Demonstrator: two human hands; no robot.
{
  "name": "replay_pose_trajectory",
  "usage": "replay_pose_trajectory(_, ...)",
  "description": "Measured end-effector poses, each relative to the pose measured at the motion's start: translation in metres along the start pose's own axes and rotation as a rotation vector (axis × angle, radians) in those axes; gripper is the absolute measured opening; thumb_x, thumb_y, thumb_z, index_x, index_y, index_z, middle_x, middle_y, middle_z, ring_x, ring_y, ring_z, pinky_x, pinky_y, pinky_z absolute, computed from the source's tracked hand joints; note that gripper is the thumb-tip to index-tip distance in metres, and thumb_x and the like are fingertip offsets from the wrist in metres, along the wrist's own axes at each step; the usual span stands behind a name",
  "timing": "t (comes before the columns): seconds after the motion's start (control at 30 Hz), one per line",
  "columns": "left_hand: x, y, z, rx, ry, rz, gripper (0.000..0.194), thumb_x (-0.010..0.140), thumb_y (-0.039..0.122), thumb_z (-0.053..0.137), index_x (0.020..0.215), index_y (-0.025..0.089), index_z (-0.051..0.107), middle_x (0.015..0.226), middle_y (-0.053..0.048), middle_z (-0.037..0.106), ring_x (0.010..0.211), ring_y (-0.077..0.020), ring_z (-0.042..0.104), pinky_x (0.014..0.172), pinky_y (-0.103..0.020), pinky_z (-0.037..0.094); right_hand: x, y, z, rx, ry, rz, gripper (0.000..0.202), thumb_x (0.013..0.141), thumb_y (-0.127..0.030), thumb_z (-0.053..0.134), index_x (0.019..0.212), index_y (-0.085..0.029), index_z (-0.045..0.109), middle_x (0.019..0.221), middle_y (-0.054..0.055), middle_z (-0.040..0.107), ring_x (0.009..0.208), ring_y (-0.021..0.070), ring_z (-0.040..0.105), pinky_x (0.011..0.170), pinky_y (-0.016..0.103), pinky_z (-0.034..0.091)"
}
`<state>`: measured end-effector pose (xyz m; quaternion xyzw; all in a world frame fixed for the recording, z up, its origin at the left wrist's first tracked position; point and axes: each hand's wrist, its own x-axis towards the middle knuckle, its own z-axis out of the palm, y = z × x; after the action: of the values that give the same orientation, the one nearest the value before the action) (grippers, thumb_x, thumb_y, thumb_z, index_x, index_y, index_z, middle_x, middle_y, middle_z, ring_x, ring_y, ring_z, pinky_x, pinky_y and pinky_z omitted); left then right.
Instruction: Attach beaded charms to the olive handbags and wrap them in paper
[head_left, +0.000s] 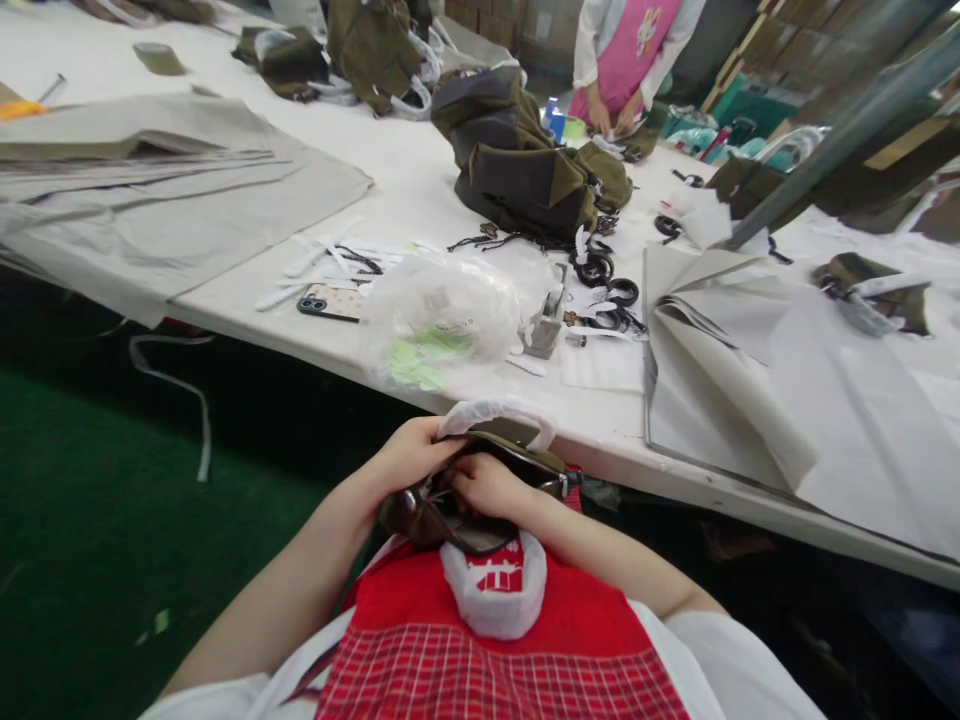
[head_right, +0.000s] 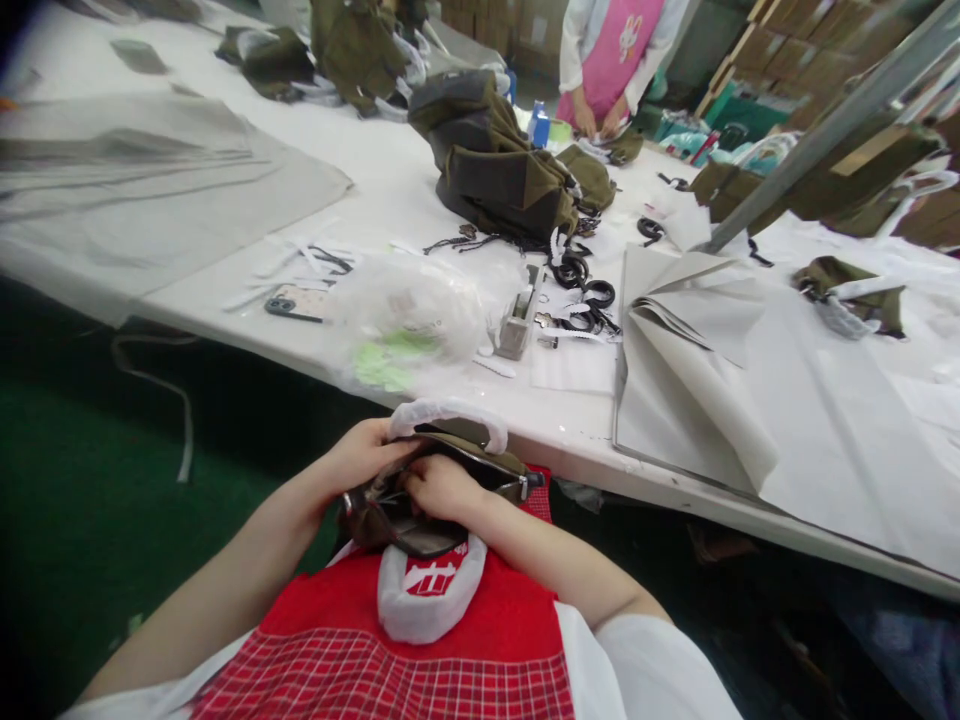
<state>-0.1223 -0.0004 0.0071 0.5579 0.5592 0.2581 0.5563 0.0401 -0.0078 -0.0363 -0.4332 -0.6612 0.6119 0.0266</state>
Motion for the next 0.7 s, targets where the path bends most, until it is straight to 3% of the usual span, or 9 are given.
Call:
replay_pose_trajectory(0.13,0.004,-0.003,0.002,0.017,0.027,0.006,0.035,0.076,0.043,0.063,0.088,0.013,0.074,0.086,-0.005,0.075,0.083,-0.0250,0.068,0.076,-0.033,0.053,0.000,-0.002,0.001,-0.201,0.090,-0.020,0.025,0.090,-0.018,0.043,0.077,-0.014,0.064,0.062,0.002,0.063,0.049,0.0095,0.053,0.048,0.020,0.039)
replay_pose_trajectory(0.27,0.004,-0.003,0.001,0.027,0.017,0.032,0.036,0.077,0.044,0.062,0.089,0.013,0.076,0.085,-0.004,0.075,0.082,-0.0246,0.068,0.076,-0.032,0.052,-0.002,-0.004,-0.003,-0.469,0.216,-0.018,0.029,0.091,-0.024,0.043,0.076,-0.015,0.066,0.074,0.006,0.069,0.062,0.0135,0.060,0.059,0.023,0.043)
replay_pose_trajectory(0.4,0.001,0.000,-0.002,0.026,-0.014,0.025,0.036,0.077,0.046,0.063,0.085,0.014,0.076,0.078,-0.003,0.074,0.076,-0.0228,0.067,0.070,-0.030,0.051,-0.005,-0.002,-0.012,-0.653,0.343,0.049,0.031,0.093,-0.025,0.040,0.088,-0.014,0.068,0.091,0.012,0.072,0.077,0.0193,0.065,0.071,0.027,0.046)
replay_pose_trajectory(0.53,0.000,0.002,-0.003,-0.004,-0.004,-0.016,0.037,0.074,0.046,0.065,0.086,0.013,0.076,0.072,-0.003,0.072,0.072,-0.0218,0.065,0.064,-0.028,0.050,-0.009,-0.001,-0.015,-0.699,0.386,0.059,0.028,0.093,-0.026,0.042,0.094,-0.015,0.068,0.093,0.012,0.072,0.081,0.0218,0.066,0.074,0.029,0.047)
replay_pose_trajectory(0.6,0.001,0.001,-0.003,-0.002,0.022,-0.030,0.034,0.073,0.044,0.065,0.084,0.013,0.075,0.069,-0.002,0.070,0.070,-0.0211,0.064,0.063,-0.027,0.050,-0.013,-0.004,-0.013,-0.731,0.405,-0.007,0.028,0.094,-0.026,0.042,0.095,-0.016,0.068,0.093,0.010,0.071,0.083,0.0217,0.066,0.077,0.030,0.048)
replay_pose_trajectory(0.7,0.004,-0.001,-0.006,0.013,0.042,-0.021,0.028,0.074,0.037,0.061,0.078,0.013,0.074,0.066,-0.001,0.068,0.066,-0.0194,0.063,0.061,-0.027,0.048,-0.017,-0.009,-0.009,-0.782,0.379,-0.222,0.027,0.095,-0.021,0.042,0.105,-0.019,0.066,0.105,0.009,0.068,0.092,0.0210,0.065,0.085,0.030,0.047)
